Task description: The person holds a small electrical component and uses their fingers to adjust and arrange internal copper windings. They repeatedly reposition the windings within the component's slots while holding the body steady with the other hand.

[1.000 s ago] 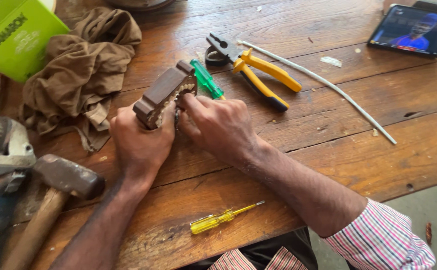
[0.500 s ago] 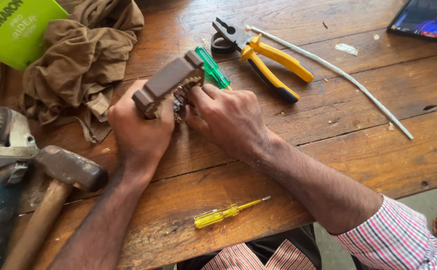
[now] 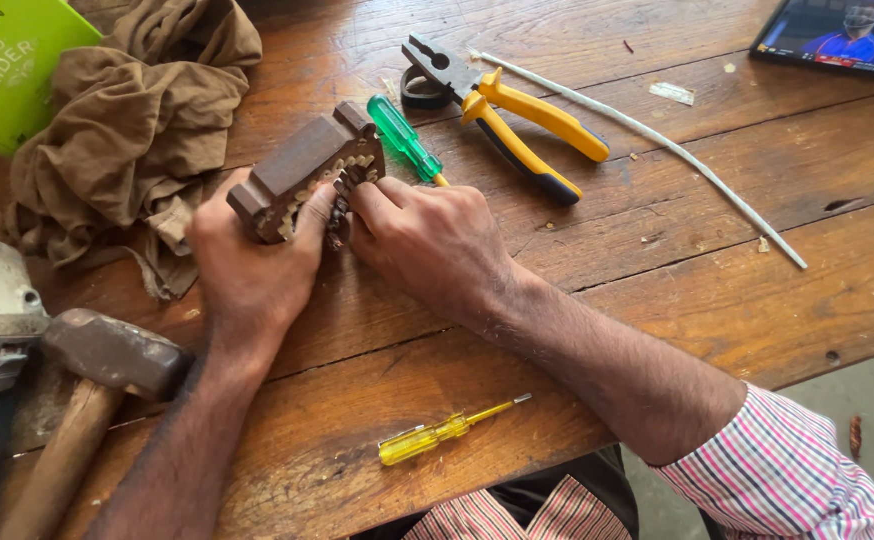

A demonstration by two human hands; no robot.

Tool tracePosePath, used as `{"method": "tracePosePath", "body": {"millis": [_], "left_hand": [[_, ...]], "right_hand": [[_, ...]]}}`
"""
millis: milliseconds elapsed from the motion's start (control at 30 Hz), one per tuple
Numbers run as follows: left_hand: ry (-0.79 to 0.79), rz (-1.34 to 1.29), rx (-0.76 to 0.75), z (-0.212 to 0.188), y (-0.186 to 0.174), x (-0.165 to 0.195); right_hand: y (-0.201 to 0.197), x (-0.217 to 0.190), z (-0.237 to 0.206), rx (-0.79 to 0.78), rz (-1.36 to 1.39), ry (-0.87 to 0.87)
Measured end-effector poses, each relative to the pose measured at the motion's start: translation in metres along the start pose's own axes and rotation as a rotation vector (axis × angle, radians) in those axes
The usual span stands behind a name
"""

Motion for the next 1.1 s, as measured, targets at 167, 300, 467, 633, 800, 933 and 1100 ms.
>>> {"method": "tracePosePath", "body": {"millis": [167, 300, 467, 633, 800, 933, 1100], "left_hand": [[0.020, 0.006, 0.016, 0.004, -0.003, -0.001], [0.059, 0.006, 0.071, 0.003, -0.003, 0.003], [-0.082, 0.002, 0.069, -0.002, 0.000, -0.005], [0.097, -0.033, 0.074, 0.000, -0.003, 0.001], [0.078, -0.278, -0.098, 0.004, 0.002, -0.003], [-0.056, -0.204, -0.149, 0.002, 0.004, -0.013], [-0.008, -0.106, -0.084, -0.001, 0.000, -0.009]], "right_hand": [[0.003, -0.001, -0.003, -0.003, 0.027, -0.012], [0.007, 0.001, -0.006, -0.046, 0.049, -0.005], [0.007, 0.001, -0.006, -0.057, 0.053, -0.006], [0.002, 0.000, -0.002, -0.023, 0.052, 0.043], [0.004, 0.007, 0.003, -0.094, 0.069, 0.148], [0.004, 0.011, 0.003, -0.146, 0.051, 0.195], [-0.002, 0.012, 0.002, -0.149, 0.064, 0.195]]}}
Point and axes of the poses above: each hand's wrist, its own z-axis towards the middle knuckle, its own y-axis out of the palm, x = y × z, the point moved 6 cm from there along z, towards the middle knuckle, and after that the axes turned 15 degrees about x, right-handed, at the moved point
